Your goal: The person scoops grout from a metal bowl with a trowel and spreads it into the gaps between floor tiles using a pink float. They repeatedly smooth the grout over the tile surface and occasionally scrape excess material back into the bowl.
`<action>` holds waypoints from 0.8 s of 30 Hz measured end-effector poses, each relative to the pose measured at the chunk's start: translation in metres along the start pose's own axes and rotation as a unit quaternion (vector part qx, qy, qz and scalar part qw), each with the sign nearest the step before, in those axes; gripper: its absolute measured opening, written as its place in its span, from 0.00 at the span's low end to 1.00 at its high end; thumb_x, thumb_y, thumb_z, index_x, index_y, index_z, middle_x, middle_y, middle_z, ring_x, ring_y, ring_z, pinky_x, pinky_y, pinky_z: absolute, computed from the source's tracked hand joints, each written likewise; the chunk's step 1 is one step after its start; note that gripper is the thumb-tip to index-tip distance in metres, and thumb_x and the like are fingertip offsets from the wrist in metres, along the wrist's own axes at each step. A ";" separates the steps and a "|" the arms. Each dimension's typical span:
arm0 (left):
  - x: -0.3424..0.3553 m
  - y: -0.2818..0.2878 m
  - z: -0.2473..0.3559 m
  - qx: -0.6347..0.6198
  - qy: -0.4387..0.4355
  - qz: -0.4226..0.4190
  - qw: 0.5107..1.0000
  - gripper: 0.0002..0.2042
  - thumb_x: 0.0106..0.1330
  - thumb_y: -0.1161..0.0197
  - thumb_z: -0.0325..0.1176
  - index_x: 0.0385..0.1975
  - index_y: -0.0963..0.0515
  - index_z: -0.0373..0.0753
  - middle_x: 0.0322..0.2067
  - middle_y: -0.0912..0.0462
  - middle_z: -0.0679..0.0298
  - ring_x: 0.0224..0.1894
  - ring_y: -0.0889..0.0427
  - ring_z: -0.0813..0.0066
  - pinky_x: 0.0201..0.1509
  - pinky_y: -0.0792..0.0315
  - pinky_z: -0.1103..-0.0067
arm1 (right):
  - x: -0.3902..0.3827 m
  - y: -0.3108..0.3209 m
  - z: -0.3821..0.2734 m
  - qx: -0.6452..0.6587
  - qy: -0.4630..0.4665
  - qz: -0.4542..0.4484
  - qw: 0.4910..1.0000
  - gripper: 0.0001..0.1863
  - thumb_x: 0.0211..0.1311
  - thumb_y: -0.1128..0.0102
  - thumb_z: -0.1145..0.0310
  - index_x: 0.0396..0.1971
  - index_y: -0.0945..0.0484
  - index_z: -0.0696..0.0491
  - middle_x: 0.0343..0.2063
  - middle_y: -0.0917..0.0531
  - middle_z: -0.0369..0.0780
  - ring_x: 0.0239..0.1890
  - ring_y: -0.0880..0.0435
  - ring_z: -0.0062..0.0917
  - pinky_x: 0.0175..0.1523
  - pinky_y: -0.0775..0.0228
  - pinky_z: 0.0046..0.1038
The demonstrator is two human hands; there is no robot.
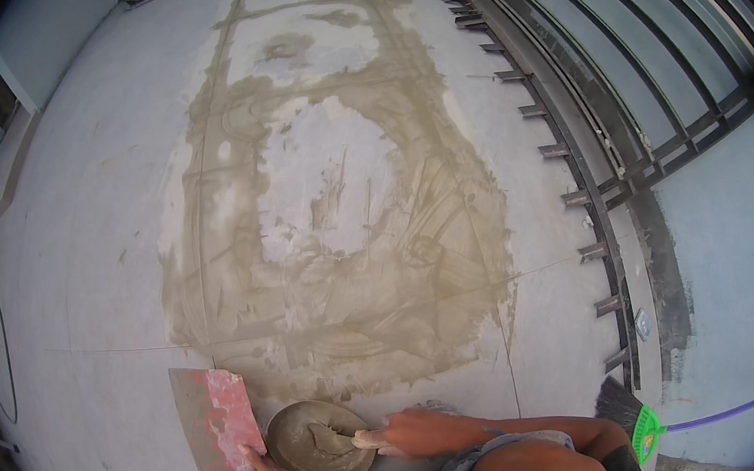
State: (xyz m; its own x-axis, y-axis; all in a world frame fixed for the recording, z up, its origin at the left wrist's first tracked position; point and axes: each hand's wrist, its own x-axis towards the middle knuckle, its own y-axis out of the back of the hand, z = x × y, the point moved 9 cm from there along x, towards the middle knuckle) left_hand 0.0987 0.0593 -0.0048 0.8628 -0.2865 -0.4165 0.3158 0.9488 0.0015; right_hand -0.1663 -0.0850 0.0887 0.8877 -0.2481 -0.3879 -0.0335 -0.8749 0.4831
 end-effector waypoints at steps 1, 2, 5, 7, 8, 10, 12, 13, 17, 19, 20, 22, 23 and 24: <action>0.001 0.000 -0.003 0.007 -0.005 0.005 1.000 0.29 0.77 0.39 0.57 0.36 0.22 0.28 0.35 0.16 0.57 0.35 0.16 0.71 0.41 0.20 0.72 | -0.001 -0.005 0.001 -0.006 0.001 -0.026 1.000 0.32 0.75 0.39 0.66 0.75 0.36 0.36 0.31 0.18 0.54 0.32 0.17 0.53 0.39 0.25 0.50; 0.001 0.001 -0.005 0.015 -0.009 0.011 1.000 0.31 0.77 0.40 0.58 0.34 0.21 0.28 0.32 0.15 0.56 0.32 0.16 0.72 0.37 0.20 0.73 | -0.003 0.001 -0.001 -0.002 -0.011 -0.014 1.000 0.31 0.75 0.39 0.66 0.74 0.35 0.37 0.31 0.18 0.54 0.32 0.17 0.53 0.39 0.25 0.50; -0.012 -0.011 0.026 -0.004 -0.037 0.030 0.999 0.30 0.78 0.40 0.58 0.33 0.21 0.29 0.30 0.16 0.58 0.30 0.17 0.73 0.36 0.21 0.73 | 0.000 0.006 -0.009 0.007 -0.009 0.010 1.000 0.29 0.75 0.40 0.65 0.74 0.33 0.39 0.31 0.18 0.54 0.32 0.17 0.54 0.39 0.25 0.50; -0.012 -0.015 0.021 -0.043 -0.025 0.014 0.999 0.29 0.79 0.41 0.57 0.34 0.21 0.30 0.30 0.16 0.58 0.30 0.17 0.73 0.36 0.21 0.73 | 0.000 0.002 -0.004 -0.012 0.002 0.015 1.000 0.28 0.76 0.41 0.64 0.73 0.32 0.40 0.32 0.18 0.54 0.33 0.17 0.54 0.39 0.25 0.50; -0.012 -0.018 0.019 -0.063 -0.017 0.006 0.998 0.29 0.79 0.41 0.56 0.34 0.21 0.30 0.31 0.16 0.58 0.30 0.17 0.73 0.36 0.21 0.73 | -0.004 0.006 -0.004 -0.005 0.005 0.036 0.999 0.28 0.76 0.41 0.63 0.73 0.32 0.40 0.32 0.18 0.54 0.33 0.17 0.54 0.39 0.25 0.50; -0.014 -0.025 0.020 -0.056 -0.015 -0.006 0.998 0.27 0.80 0.41 0.56 0.35 0.20 0.30 0.32 0.15 0.59 0.32 0.16 0.72 0.38 0.20 0.72 | -0.011 0.015 -0.005 0.007 0.010 0.076 0.997 0.28 0.76 0.41 0.62 0.73 0.31 0.41 0.32 0.17 0.54 0.33 0.17 0.54 0.38 0.25 0.49; -0.014 -0.021 0.025 -0.057 -0.025 -0.003 0.998 0.26 0.80 0.42 0.55 0.38 0.20 0.30 0.33 0.15 0.59 0.34 0.16 0.72 0.40 0.20 0.72 | -0.006 0.013 -0.006 -0.019 -0.010 0.057 0.998 0.29 0.76 0.40 0.62 0.74 0.31 0.40 0.33 0.17 0.54 0.34 0.17 0.54 0.39 0.25 0.49; -0.011 -0.021 0.027 -0.069 -0.029 -0.002 0.997 0.26 0.80 0.41 0.55 0.39 0.20 0.30 0.35 0.15 0.58 0.35 0.16 0.72 0.41 0.19 0.72 | -0.005 0.012 -0.005 -0.033 -0.020 0.047 0.998 0.29 0.76 0.40 0.62 0.74 0.32 0.40 0.33 0.17 0.54 0.34 0.17 0.54 0.40 0.24 0.49; -0.003 -0.012 0.012 -0.065 -0.013 -0.039 0.997 0.25 0.81 0.42 0.53 0.46 0.21 0.30 0.41 0.15 0.57 0.41 0.15 0.71 0.48 0.19 0.72 | -0.007 0.005 -0.004 -0.014 -0.005 0.035 0.999 0.29 0.76 0.41 0.60 0.75 0.31 0.41 0.32 0.18 0.54 0.34 0.17 0.53 0.40 0.25 0.49; 0.003 -0.008 0.010 -0.069 -0.015 -0.053 0.996 0.25 0.81 0.42 0.53 0.49 0.22 0.29 0.44 0.15 0.56 0.44 0.15 0.69 0.50 0.19 0.71 | -0.005 0.006 -0.005 -0.023 -0.037 0.057 0.997 0.28 0.76 0.42 0.60 0.74 0.30 0.41 0.32 0.18 0.55 0.34 0.17 0.52 0.40 0.25 0.49; 0.003 -0.010 0.007 -0.080 -0.013 -0.063 0.995 0.26 0.81 0.43 0.52 0.51 0.22 0.28 0.46 0.15 0.55 0.45 0.15 0.68 0.51 0.19 0.70 | -0.008 0.007 -0.008 -0.021 -0.017 0.051 0.998 0.28 0.76 0.42 0.59 0.74 0.30 0.41 0.32 0.18 0.54 0.33 0.17 0.52 0.40 0.25 0.49; 0.005 -0.011 0.000 -0.096 0.007 -0.084 0.992 0.25 0.81 0.43 0.52 0.52 0.22 0.28 0.47 0.15 0.54 0.46 0.15 0.66 0.53 0.20 0.69 | -0.013 0.009 -0.011 -0.016 0.021 0.041 0.999 0.28 0.77 0.42 0.59 0.74 0.30 0.41 0.32 0.19 0.54 0.31 0.18 0.52 0.39 0.25 0.49; 0.007 -0.010 0.000 -0.103 0.011 -0.093 0.990 0.25 0.81 0.43 0.51 0.52 0.22 0.28 0.47 0.15 0.54 0.46 0.15 0.65 0.54 0.20 0.68 | -0.013 0.009 -0.009 -0.015 -0.001 0.052 0.999 0.28 0.77 0.42 0.59 0.74 0.31 0.42 0.33 0.19 0.54 0.32 0.18 0.53 0.40 0.25 0.48; 0.009 -0.009 -0.002 -0.117 0.025 -0.099 0.988 0.25 0.81 0.43 0.51 0.52 0.22 0.28 0.48 0.16 0.54 0.47 0.15 0.65 0.55 0.20 0.68 | -0.013 0.010 -0.009 -0.015 -0.024 0.064 0.998 0.28 0.77 0.42 0.59 0.74 0.31 0.42 0.33 0.18 0.54 0.32 0.18 0.53 0.40 0.25 0.48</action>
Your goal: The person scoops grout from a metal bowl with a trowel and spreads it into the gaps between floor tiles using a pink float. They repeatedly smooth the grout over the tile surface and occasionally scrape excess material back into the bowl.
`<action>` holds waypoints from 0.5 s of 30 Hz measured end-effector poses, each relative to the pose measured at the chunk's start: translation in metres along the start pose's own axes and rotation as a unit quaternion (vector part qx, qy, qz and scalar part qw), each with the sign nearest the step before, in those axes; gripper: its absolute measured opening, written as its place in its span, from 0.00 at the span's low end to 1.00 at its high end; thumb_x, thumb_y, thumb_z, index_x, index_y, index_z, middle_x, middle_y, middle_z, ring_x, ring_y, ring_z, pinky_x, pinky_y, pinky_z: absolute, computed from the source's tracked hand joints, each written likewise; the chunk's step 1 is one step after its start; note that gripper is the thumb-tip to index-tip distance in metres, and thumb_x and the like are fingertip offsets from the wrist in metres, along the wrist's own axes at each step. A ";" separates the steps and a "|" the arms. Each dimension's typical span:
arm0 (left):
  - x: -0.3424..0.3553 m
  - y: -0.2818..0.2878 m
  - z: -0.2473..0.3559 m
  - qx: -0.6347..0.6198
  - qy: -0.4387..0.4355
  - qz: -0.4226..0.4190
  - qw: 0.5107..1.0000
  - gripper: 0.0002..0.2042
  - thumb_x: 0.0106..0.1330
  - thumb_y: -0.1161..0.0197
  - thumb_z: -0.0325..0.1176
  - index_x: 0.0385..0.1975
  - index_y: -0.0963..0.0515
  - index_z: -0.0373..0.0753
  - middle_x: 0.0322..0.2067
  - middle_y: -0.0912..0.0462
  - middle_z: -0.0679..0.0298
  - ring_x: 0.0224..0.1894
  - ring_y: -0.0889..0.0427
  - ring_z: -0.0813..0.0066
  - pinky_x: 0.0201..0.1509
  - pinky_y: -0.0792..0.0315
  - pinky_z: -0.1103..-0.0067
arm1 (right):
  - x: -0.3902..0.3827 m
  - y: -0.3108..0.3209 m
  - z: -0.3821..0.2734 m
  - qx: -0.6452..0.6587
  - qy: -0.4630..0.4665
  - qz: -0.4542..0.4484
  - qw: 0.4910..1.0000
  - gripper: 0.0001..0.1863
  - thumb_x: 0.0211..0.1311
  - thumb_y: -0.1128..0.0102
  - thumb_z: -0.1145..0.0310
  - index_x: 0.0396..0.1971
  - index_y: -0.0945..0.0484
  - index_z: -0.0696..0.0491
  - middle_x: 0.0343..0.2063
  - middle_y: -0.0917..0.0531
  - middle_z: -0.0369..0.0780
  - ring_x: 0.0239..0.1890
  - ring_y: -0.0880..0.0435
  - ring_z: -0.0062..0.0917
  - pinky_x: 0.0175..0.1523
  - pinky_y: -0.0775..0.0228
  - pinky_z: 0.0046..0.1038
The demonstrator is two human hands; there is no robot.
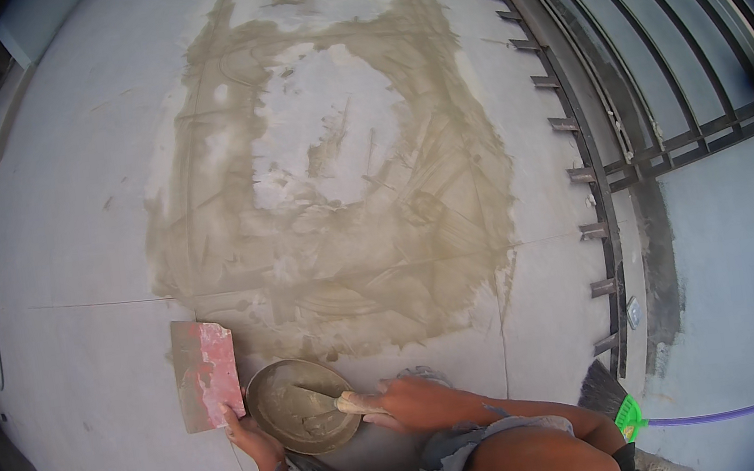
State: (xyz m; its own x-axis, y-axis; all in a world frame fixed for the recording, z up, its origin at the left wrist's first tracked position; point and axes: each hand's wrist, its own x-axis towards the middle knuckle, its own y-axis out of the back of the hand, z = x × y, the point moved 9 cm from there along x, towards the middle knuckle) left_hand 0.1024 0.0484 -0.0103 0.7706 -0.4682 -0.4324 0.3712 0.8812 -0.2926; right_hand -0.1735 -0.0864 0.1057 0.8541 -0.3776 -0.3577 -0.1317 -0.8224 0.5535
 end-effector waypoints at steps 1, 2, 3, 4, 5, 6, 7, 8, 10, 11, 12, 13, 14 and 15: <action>0.001 0.001 -0.002 -0.016 0.013 -0.004 1.000 0.25 0.81 0.43 0.51 0.52 0.22 0.28 0.48 0.16 0.54 0.48 0.15 0.64 0.56 0.21 0.68 | -0.001 0.001 0.002 0.000 -0.023 0.012 1.000 0.28 0.77 0.42 0.59 0.74 0.31 0.42 0.34 0.18 0.54 0.32 0.18 0.53 0.41 0.25 0.48; 0.001 -0.001 -0.005 -0.035 0.029 -0.010 0.999 0.26 0.81 0.43 0.51 0.53 0.22 0.28 0.48 0.16 0.53 0.48 0.15 0.64 0.56 0.21 0.67 | -0.001 -0.003 0.003 0.003 -0.017 -0.025 1.000 0.28 0.77 0.42 0.58 0.74 0.31 0.42 0.34 0.18 0.54 0.33 0.18 0.53 0.41 0.25 0.48; -0.001 -0.003 -0.007 -0.040 0.033 -0.009 0.999 0.26 0.81 0.44 0.51 0.53 0.22 0.28 0.48 0.16 0.53 0.49 0.16 0.63 0.57 0.21 0.67 | -0.002 -0.004 0.004 0.006 -0.012 -0.062 0.998 0.29 0.77 0.42 0.58 0.75 0.31 0.42 0.35 0.18 0.55 0.33 0.18 0.54 0.42 0.25 0.48; -0.002 -0.006 -0.007 -0.044 0.036 -0.008 0.998 0.26 0.81 0.44 0.51 0.53 0.22 0.28 0.48 0.16 0.53 0.50 0.16 0.63 0.58 0.22 0.67 | -0.003 -0.007 0.005 0.009 -0.006 -0.099 0.995 0.29 0.77 0.42 0.58 0.75 0.31 0.42 0.36 0.18 0.55 0.34 0.18 0.54 0.42 0.25 0.48; -0.005 -0.006 -0.004 -0.045 0.037 -0.003 0.998 0.26 0.81 0.44 0.52 0.53 0.22 0.28 0.48 0.15 0.53 0.50 0.16 0.63 0.59 0.22 0.67 | -0.004 -0.006 0.006 0.016 -0.019 -0.073 0.997 0.29 0.77 0.42 0.58 0.75 0.31 0.41 0.36 0.18 0.55 0.34 0.17 0.54 0.43 0.24 0.48; -0.007 -0.009 0.001 -0.029 0.029 -0.012 0.999 0.25 0.81 0.44 0.51 0.53 0.22 0.28 0.47 0.15 0.53 0.51 0.16 0.63 0.59 0.22 0.67 | -0.005 -0.006 0.006 0.023 -0.031 -0.047 0.998 0.29 0.77 0.42 0.58 0.75 0.32 0.41 0.36 0.19 0.55 0.35 0.17 0.54 0.43 0.24 0.48; -0.010 -0.012 0.006 -0.013 0.019 -0.019 1.000 0.25 0.81 0.44 0.51 0.52 0.22 0.28 0.47 0.15 0.53 0.51 0.16 0.63 0.59 0.22 0.66 | -0.004 -0.004 0.007 0.030 -0.042 -0.023 0.998 0.29 0.77 0.42 0.58 0.75 0.32 0.41 0.37 0.19 0.55 0.35 0.17 0.54 0.44 0.24 0.48; -0.011 -0.015 0.011 0.002 0.010 -0.027 1.000 0.25 0.81 0.44 0.51 0.52 0.21 0.28 0.47 0.15 0.53 0.51 0.16 0.63 0.59 0.22 0.66 | -0.004 -0.005 0.005 0.021 -0.033 -0.030 0.999 0.30 0.77 0.42 0.58 0.76 0.32 0.41 0.37 0.19 0.55 0.35 0.17 0.54 0.44 0.24 0.48; -0.009 -0.015 0.010 -0.019 0.012 -0.029 0.999 0.24 0.82 0.44 0.50 0.52 0.21 0.28 0.46 0.15 0.53 0.51 0.16 0.63 0.60 0.23 0.66 | -0.006 -0.002 0.005 0.004 -0.010 -0.049 0.999 0.30 0.77 0.42 0.57 0.76 0.32 0.41 0.37 0.19 0.55 0.35 0.17 0.53 0.44 0.23 0.47; -0.010 -0.010 0.010 -0.024 0.012 -0.024 0.999 0.24 0.82 0.44 0.50 0.52 0.21 0.28 0.46 0.15 0.53 0.51 0.16 0.62 0.60 0.23 0.66 | -0.006 0.000 0.008 0.003 -0.021 -0.039 0.999 0.30 0.77 0.41 0.57 0.76 0.32 0.41 0.37 0.18 0.55 0.36 0.17 0.53 0.45 0.23 0.46; -0.010 -0.009 0.012 -0.030 0.004 -0.013 0.999 0.24 0.82 0.44 0.49 0.52 0.21 0.28 0.46 0.15 0.52 0.51 0.16 0.63 0.60 0.23 0.66 | -0.006 -0.002 0.011 0.007 -0.026 -0.034 0.999 0.30 0.77 0.41 0.57 0.75 0.31 0.41 0.37 0.18 0.55 0.36 0.16 0.52 0.45 0.23 0.46; -0.012 -0.008 0.015 -0.034 -0.004 0.002 0.999 0.24 0.82 0.44 0.48 0.51 0.21 0.27 0.46 0.14 0.52 0.50 0.16 0.63 0.60 0.23 0.66 | -0.005 -0.006 0.014 0.014 -0.031 -0.033 0.999 0.29 0.77 0.41 0.57 0.75 0.30 0.41 0.37 0.18 0.55 0.36 0.16 0.52 0.45 0.22 0.45; -0.013 -0.022 0.001 -0.041 0.015 -0.007 0.999 0.24 0.81 0.43 0.48 0.52 0.21 0.27 0.46 0.14 0.52 0.50 0.16 0.63 0.60 0.23 0.67 | -0.018 -0.001 0.017 0.002 -0.063 -0.035 0.997 0.29 0.76 0.40 0.57 0.75 0.30 0.41 0.38 0.18 0.55 0.37 0.16 0.52 0.45 0.22 0.45; -0.013 -0.028 -0.002 -0.040 0.018 -0.010 0.999 0.24 0.81 0.43 0.47 0.52 0.21 0.26 0.47 0.14 0.52 0.50 0.16 0.64 0.60 0.23 0.67 | -0.023 0.003 0.020 -0.003 -0.077 -0.036 0.996 0.29 0.76 0.39 0.56 0.74 0.29 0.40 0.38 0.18 0.55 0.37 0.16 0.52 0.45 0.22 0.45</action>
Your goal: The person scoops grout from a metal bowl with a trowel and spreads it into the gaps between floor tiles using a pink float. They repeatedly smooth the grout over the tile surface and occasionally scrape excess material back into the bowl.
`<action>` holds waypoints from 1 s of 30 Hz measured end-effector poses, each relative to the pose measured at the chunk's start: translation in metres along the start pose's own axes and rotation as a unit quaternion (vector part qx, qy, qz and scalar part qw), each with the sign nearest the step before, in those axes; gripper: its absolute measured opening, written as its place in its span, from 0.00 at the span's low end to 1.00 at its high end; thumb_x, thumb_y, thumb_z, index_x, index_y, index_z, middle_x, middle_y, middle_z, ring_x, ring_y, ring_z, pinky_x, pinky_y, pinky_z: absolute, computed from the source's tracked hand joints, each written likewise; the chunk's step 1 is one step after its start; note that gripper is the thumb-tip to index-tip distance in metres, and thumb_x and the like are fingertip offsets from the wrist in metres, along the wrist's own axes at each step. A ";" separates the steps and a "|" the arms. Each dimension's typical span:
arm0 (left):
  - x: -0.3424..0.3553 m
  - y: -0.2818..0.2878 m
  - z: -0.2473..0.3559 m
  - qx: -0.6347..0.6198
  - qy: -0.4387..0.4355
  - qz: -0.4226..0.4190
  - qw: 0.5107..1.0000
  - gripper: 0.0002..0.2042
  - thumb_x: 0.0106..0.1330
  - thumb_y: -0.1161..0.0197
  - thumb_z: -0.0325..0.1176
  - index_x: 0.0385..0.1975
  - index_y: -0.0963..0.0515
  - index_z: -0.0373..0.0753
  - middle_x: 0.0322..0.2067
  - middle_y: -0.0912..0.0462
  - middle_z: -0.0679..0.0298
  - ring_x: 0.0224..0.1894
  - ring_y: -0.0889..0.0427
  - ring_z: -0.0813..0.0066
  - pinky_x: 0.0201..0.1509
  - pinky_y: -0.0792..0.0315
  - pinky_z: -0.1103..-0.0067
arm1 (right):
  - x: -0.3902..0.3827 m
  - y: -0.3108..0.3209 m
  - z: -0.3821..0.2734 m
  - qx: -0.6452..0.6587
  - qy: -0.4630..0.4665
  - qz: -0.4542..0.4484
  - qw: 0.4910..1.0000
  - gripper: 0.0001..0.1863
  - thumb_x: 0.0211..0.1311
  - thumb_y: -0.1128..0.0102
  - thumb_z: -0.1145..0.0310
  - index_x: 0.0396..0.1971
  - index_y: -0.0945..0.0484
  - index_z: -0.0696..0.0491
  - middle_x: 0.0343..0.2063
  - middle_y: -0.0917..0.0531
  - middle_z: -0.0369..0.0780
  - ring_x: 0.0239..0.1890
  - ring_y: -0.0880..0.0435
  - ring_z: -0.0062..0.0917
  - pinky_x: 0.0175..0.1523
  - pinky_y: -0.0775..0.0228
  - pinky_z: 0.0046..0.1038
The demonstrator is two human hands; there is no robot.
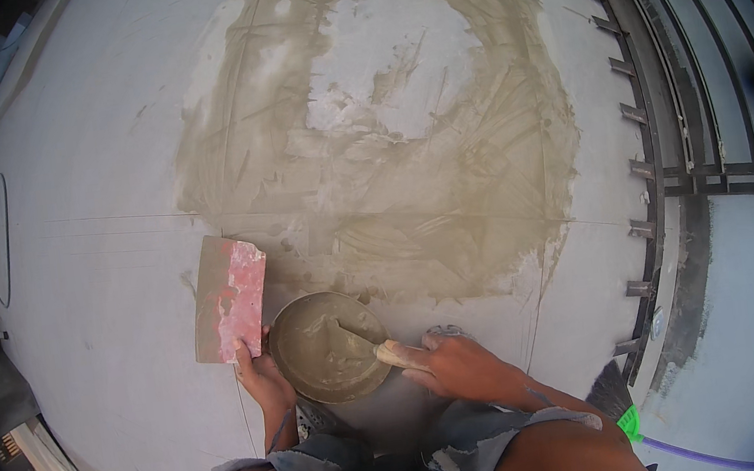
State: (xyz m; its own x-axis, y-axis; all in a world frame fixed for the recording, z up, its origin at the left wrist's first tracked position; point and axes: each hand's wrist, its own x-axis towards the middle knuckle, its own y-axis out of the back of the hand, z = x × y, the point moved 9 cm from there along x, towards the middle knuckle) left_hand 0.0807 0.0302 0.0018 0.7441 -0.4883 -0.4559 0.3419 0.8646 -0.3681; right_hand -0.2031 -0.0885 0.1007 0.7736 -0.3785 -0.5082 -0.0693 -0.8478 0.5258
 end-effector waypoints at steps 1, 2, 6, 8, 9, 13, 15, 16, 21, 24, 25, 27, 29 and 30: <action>-0.001 0.005 0.015 0.012 -0.014 0.010 1.000 0.24 0.81 0.43 0.47 0.52 0.21 0.26 0.47 0.14 0.52 0.50 0.16 0.64 0.60 0.24 0.67 | 0.008 -0.001 0.000 0.005 0.008 -0.002 1.000 0.29 0.75 0.38 0.56 0.74 0.28 0.40 0.39 0.18 0.54 0.37 0.16 0.52 0.46 0.22 0.45; -0.003 0.006 0.019 0.008 -0.014 0.013 1.000 0.24 0.81 0.42 0.47 0.53 0.21 0.26 0.47 0.14 0.52 0.50 0.16 0.64 0.60 0.24 0.67 | 0.010 0.000 -0.002 0.023 0.008 -0.005 1.000 0.29 0.75 0.37 0.56 0.73 0.28 0.40 0.39 0.17 0.54 0.37 0.16 0.51 0.46 0.22 0.45; -0.005 0.006 0.023 0.009 -0.006 0.003 1.000 0.24 0.81 0.41 0.47 0.53 0.21 0.25 0.48 0.14 0.53 0.51 0.16 0.64 0.61 0.24 0.67 | 0.011 0.009 -0.003 0.024 -0.017 0.015 0.999 0.30 0.72 0.34 0.56 0.72 0.26 0.39 0.39 0.17 0.51 0.38 0.16 0.49 0.48 0.21 0.44; -0.004 0.006 0.023 0.004 -0.007 0.005 1.000 0.23 0.81 0.41 0.47 0.52 0.21 0.25 0.48 0.14 0.53 0.51 0.16 0.65 0.61 0.24 0.68 | 0.011 0.012 -0.003 0.017 -0.021 0.007 1.000 0.30 0.72 0.33 0.57 0.72 0.25 0.38 0.39 0.16 0.51 0.38 0.15 0.49 0.48 0.21 0.43; -0.004 0.004 0.022 0.002 -0.007 0.005 1.000 0.23 0.81 0.41 0.47 0.52 0.21 0.26 0.48 0.14 0.53 0.51 0.16 0.65 0.61 0.24 0.68 | 0.011 0.012 -0.004 0.024 -0.019 -0.012 0.999 0.29 0.71 0.33 0.57 0.72 0.25 0.38 0.39 0.16 0.51 0.38 0.15 0.48 0.48 0.21 0.42; -0.008 0.006 0.020 0.011 0.001 0.003 1.000 0.22 0.81 0.42 0.46 0.51 0.20 0.26 0.48 0.14 0.53 0.51 0.15 0.66 0.61 0.25 0.70 | 0.013 0.015 -0.001 0.026 -0.057 0.022 0.998 0.30 0.70 0.31 0.58 0.71 0.25 0.39 0.39 0.17 0.50 0.39 0.15 0.47 0.48 0.21 0.40; -0.006 0.009 0.020 0.021 -0.001 0.001 1.000 0.22 0.82 0.42 0.45 0.50 0.19 0.25 0.48 0.13 0.53 0.51 0.15 0.67 0.61 0.25 0.71 | 0.012 0.007 -0.004 0.019 -0.013 -0.009 1.000 0.30 0.69 0.30 0.59 0.71 0.24 0.39 0.37 0.17 0.49 0.38 0.16 0.46 0.46 0.22 0.40; -0.006 0.008 0.018 0.020 0.001 0.005 1.000 0.22 0.82 0.43 0.45 0.50 0.19 0.25 0.48 0.13 0.53 0.51 0.15 0.67 0.61 0.25 0.71 | 0.012 0.003 -0.006 0.014 0.005 -0.021 1.000 0.31 0.69 0.29 0.59 0.71 0.24 0.39 0.36 0.17 0.49 0.38 0.17 0.45 0.46 0.22 0.39; -0.008 -0.001 0.024 0.019 -0.011 0.007 1.000 0.22 0.82 0.43 0.44 0.50 0.18 0.25 0.48 0.13 0.53 0.51 0.16 0.68 0.61 0.25 0.71 | 0.017 0.001 -0.004 0.072 -0.012 0.025 0.997 0.31 0.67 0.27 0.61 0.70 0.23 0.40 0.34 0.19 0.48 0.35 0.21 0.45 0.44 0.24 0.41; -0.009 -0.004 0.025 0.023 -0.010 0.010 1.000 0.22 0.82 0.44 0.44 0.50 0.18 0.25 0.48 0.13 0.54 0.51 0.16 0.68 0.61 0.25 0.71 | 0.018 0.002 -0.007 0.085 -0.006 0.041 0.996 0.31 0.67 0.27 0.62 0.70 0.22 0.41 0.34 0.19 0.48 0.35 0.21 0.45 0.45 0.25 0.41; -0.008 -0.004 0.025 0.021 -0.012 0.009 1.000 0.22 0.82 0.44 0.44 0.50 0.19 0.25 0.48 0.13 0.54 0.51 0.16 0.68 0.61 0.25 0.71 | 0.019 0.003 -0.009 0.091 -0.012 0.054 0.994 0.31 0.67 0.27 0.62 0.70 0.22 0.41 0.34 0.19 0.48 0.35 0.21 0.45 0.45 0.25 0.40; -0.008 0.000 0.025 0.017 -0.018 0.011 1.000 0.22 0.82 0.44 0.44 0.51 0.19 0.25 0.48 0.13 0.54 0.51 0.16 0.68 0.61 0.25 0.71 | 0.023 -0.001 -0.011 0.085 -0.023 0.044 0.995 0.31 0.67 0.27 0.62 0.69 0.22 0.41 0.34 0.19 0.49 0.36 0.20 0.45 0.46 0.24 0.40; -0.007 0.001 0.027 0.028 -0.018 0.006 0.999 0.22 0.82 0.44 0.44 0.51 0.19 0.25 0.48 0.13 0.54 0.51 0.16 0.68 0.61 0.25 0.71 | 0.025 -0.005 -0.011 0.093 -0.022 0.034 0.995 0.31 0.67 0.27 0.62 0.69 0.22 0.41 0.35 0.18 0.49 0.37 0.18 0.46 0.47 0.24 0.40; -0.007 0.000 0.027 0.033 -0.018 0.003 0.999 0.22 0.82 0.44 0.44 0.52 0.19 0.25 0.47 0.13 0.54 0.51 0.16 0.68 0.61 0.25 0.71 | 0.025 -0.008 -0.010 0.104 -0.016 0.029 0.994 0.31 0.67 0.27 0.63 0.70 0.22 0.41 0.36 0.17 0.50 0.38 0.18 0.46 0.47 0.24 0.40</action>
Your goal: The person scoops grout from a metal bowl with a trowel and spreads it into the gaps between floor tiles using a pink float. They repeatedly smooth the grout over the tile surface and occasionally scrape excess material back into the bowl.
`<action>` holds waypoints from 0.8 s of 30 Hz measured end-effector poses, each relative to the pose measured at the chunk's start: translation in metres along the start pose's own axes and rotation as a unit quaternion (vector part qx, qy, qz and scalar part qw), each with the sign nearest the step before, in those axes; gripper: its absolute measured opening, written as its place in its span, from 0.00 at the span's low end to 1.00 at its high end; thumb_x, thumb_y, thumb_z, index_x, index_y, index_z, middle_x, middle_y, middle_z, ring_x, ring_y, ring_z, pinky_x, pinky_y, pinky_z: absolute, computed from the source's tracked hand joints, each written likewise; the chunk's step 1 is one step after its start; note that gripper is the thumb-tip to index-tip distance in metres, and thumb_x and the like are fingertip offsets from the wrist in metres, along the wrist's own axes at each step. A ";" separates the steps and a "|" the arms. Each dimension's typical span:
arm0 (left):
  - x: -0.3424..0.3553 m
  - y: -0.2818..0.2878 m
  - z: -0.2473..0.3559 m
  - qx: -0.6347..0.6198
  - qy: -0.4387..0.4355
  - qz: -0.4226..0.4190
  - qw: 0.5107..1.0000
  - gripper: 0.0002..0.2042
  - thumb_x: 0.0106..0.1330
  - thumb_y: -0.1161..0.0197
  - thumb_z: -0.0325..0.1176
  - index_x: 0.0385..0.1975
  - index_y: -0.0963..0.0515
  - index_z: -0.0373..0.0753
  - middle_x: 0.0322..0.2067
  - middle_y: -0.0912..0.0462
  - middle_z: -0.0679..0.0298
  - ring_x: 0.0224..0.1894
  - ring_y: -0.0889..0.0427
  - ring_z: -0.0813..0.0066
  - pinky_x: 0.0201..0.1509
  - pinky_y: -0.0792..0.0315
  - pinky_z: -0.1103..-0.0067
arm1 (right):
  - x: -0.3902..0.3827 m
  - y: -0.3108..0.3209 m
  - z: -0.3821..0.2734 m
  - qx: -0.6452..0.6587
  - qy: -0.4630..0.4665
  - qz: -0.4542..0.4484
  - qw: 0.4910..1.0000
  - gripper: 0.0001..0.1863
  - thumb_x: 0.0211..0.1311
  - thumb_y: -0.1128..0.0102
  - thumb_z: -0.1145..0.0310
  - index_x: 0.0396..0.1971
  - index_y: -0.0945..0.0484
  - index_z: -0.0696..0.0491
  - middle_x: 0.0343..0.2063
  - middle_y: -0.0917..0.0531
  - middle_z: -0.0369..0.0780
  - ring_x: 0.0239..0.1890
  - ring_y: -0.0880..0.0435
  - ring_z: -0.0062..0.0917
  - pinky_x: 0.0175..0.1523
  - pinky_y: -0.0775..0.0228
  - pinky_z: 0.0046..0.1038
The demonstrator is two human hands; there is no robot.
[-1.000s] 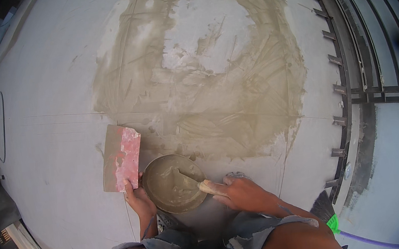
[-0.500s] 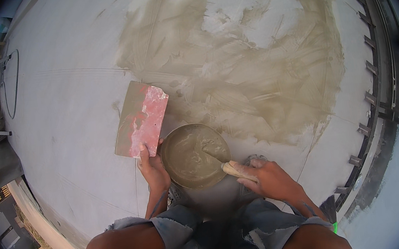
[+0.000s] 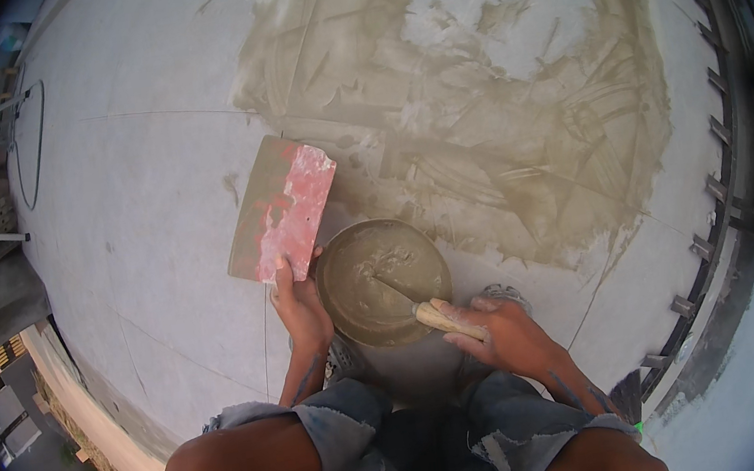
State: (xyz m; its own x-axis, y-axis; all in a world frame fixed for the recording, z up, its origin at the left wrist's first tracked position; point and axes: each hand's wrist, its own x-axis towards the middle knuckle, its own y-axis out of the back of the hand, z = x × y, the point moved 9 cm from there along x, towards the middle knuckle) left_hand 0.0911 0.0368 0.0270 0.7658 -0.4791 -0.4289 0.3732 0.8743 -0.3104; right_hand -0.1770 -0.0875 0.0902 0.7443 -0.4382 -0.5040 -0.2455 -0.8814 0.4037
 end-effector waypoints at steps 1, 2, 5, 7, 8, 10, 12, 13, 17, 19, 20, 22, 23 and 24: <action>0.000 -0.001 0.000 -0.002 0.000 0.001 1.000 0.22 0.82 0.44 0.44 0.52 0.19 0.25 0.47 0.13 0.54 0.51 0.16 0.68 0.61 0.25 0.71 | 0.001 -0.003 0.001 0.012 0.006 -0.006 1.000 0.31 0.67 0.28 0.63 0.70 0.23 0.41 0.36 0.17 0.50 0.39 0.17 0.47 0.48 0.23 0.40; 0.000 -0.003 -0.001 -0.005 0.000 0.001 1.000 0.22 0.82 0.44 0.44 0.52 0.19 0.25 0.47 0.13 0.54 0.51 0.16 0.68 0.61 0.26 0.71 | 0.003 -0.003 0.002 0.007 0.003 0.015 1.000 0.31 0.67 0.28 0.63 0.70 0.23 0.41 0.37 0.17 0.51 0.39 0.17 0.47 0.47 0.23 0.40; 0.002 0.000 -0.005 -0.011 0.004 -0.005 1.000 0.22 0.82 0.43 0.44 0.52 0.19 0.26 0.48 0.13 0.54 0.51 0.16 0.68 0.61 0.25 0.70 | 0.008 -0.005 -0.002 0.002 0.014 0.045 0.999 0.31 0.68 0.28 0.62 0.70 0.23 0.41 0.37 0.16 0.52 0.39 0.16 0.48 0.47 0.23 0.41; 0.004 0.000 -0.010 -0.015 0.011 -0.008 1.000 0.22 0.82 0.43 0.44 0.52 0.19 0.26 0.48 0.13 0.54 0.51 0.16 0.68 0.61 0.25 0.70 | 0.008 -0.009 -0.006 0.015 0.046 0.020 0.999 0.31 0.68 0.28 0.62 0.70 0.23 0.41 0.37 0.16 0.51 0.38 0.17 0.49 0.46 0.23 0.42; 0.003 0.000 -0.009 -0.015 0.011 -0.004 1.000 0.22 0.82 0.43 0.44 0.52 0.20 0.26 0.48 0.13 0.54 0.51 0.16 0.68 0.61 0.25 0.70 | 0.011 -0.007 -0.004 0.008 0.035 0.043 0.998 0.31 0.68 0.28 0.62 0.70 0.23 0.41 0.37 0.16 0.52 0.38 0.17 0.49 0.46 0.23 0.42; 0.002 0.000 -0.006 -0.016 0.014 -0.001 1.000 0.21 0.82 0.43 0.44 0.52 0.20 0.26 0.48 0.13 0.54 0.51 0.16 0.68 0.61 0.25 0.70 | 0.014 -0.005 0.000 -0.007 0.011 0.090 0.996 0.31 0.67 0.28 0.62 0.70 0.23 0.41 0.37 0.16 0.52 0.38 0.17 0.49 0.46 0.23 0.43; 0.001 -0.001 -0.002 -0.017 0.017 -0.004 1.000 0.21 0.82 0.43 0.44 0.53 0.20 0.26 0.48 0.13 0.54 0.51 0.15 0.68 0.60 0.24 0.70 | 0.018 -0.009 -0.004 -0.022 0.035 0.035 0.999 0.31 0.67 0.28 0.62 0.70 0.23 0.41 0.37 0.16 0.52 0.37 0.17 0.49 0.46 0.23 0.43; 0.002 -0.002 -0.004 -0.015 0.020 -0.008 1.000 0.22 0.82 0.43 0.44 0.55 0.22 0.26 0.48 0.14 0.53 0.52 0.16 0.66 0.62 0.25 0.68 | 0.018 -0.010 -0.006 -0.032 0.044 0.010 0.998 0.31 0.67 0.28 0.63 0.71 0.23 0.40 0.37 0.16 0.53 0.37 0.17 0.49 0.46 0.23 0.43; 0.004 -0.001 -0.008 0.001 0.022 -0.019 1.000 0.23 0.82 0.45 0.46 0.59 0.25 0.28 0.50 0.16 0.53 0.54 0.19 0.63 0.64 0.27 0.65 | 0.017 -0.008 -0.001 0.001 0.014 0.059 0.998 0.32 0.67 0.28 0.63 0.71 0.23 0.40 0.36 0.17 0.52 0.37 0.17 0.49 0.45 0.24 0.43; 0.004 0.001 -0.006 0.005 0.019 -0.017 1.000 0.23 0.82 0.45 0.46 0.59 0.25 0.28 0.50 0.16 0.53 0.54 0.19 0.63 0.64 0.27 0.65 | 0.016 -0.014 -0.004 -0.013 0.068 0.043 0.997 0.31 0.67 0.28 0.63 0.71 0.23 0.40 0.36 0.17 0.51 0.37 0.17 0.49 0.45 0.24 0.43; 0.005 0.002 -0.006 0.004 0.019 -0.014 1.000 0.23 0.82 0.45 0.46 0.59 0.25 0.28 0.50 0.16 0.53 0.54 0.19 0.63 0.64 0.27 0.65 | 0.017 -0.012 -0.002 -0.002 0.048 0.054 0.997 0.31 0.67 0.28 0.62 0.71 0.24 0.40 0.36 0.17 0.51 0.37 0.17 0.49 0.45 0.24 0.43; 0.005 0.002 -0.008 -0.005 0.021 -0.013 1.000 0.23 0.82 0.44 0.45 0.57 0.23 0.27 0.49 0.15 0.53 0.52 0.18 0.65 0.63 0.26 0.67 | 0.018 -0.006 0.001 0.017 0.003 0.076 0.997 0.31 0.67 0.28 0.62 0.71 0.24 0.40 0.35 0.17 0.51 0.38 0.17 0.48 0.45 0.24 0.43; 0.005 0.000 -0.008 -0.011 0.022 -0.013 1.000 0.22 0.82 0.44 0.44 0.54 0.21 0.26 0.48 0.14 0.53 0.51 0.17 0.66 0.61 0.25 0.69 | 0.018 -0.007 -0.001 0.005 0.016 0.057 0.998 0.32 0.67 0.28 0.62 0.71 0.24 0.40 0.35 0.18 0.50 0.38 0.17 0.48 0.45 0.24 0.42; 0.005 -0.001 -0.008 -0.017 0.022 -0.011 1.000 0.22 0.82 0.43 0.44 0.52 0.20 0.25 0.47 0.14 0.53 0.50 0.16 0.67 0.60 0.24 0.70 | 0.018 -0.008 -0.002 -0.007 0.030 0.037 0.999 0.32 0.67 0.28 0.62 0.71 0.24 0.39 0.35 0.18 0.50 0.38 0.18 0.47 0.45 0.24 0.42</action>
State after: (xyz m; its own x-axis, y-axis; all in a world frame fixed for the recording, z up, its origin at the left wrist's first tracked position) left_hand 0.0900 0.0329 0.0182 0.7337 -0.5015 -0.4585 0.3711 0.8610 -0.3478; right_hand -0.1605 -0.0876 0.0794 0.7606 -0.4907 -0.4251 -0.2937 -0.8440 0.4487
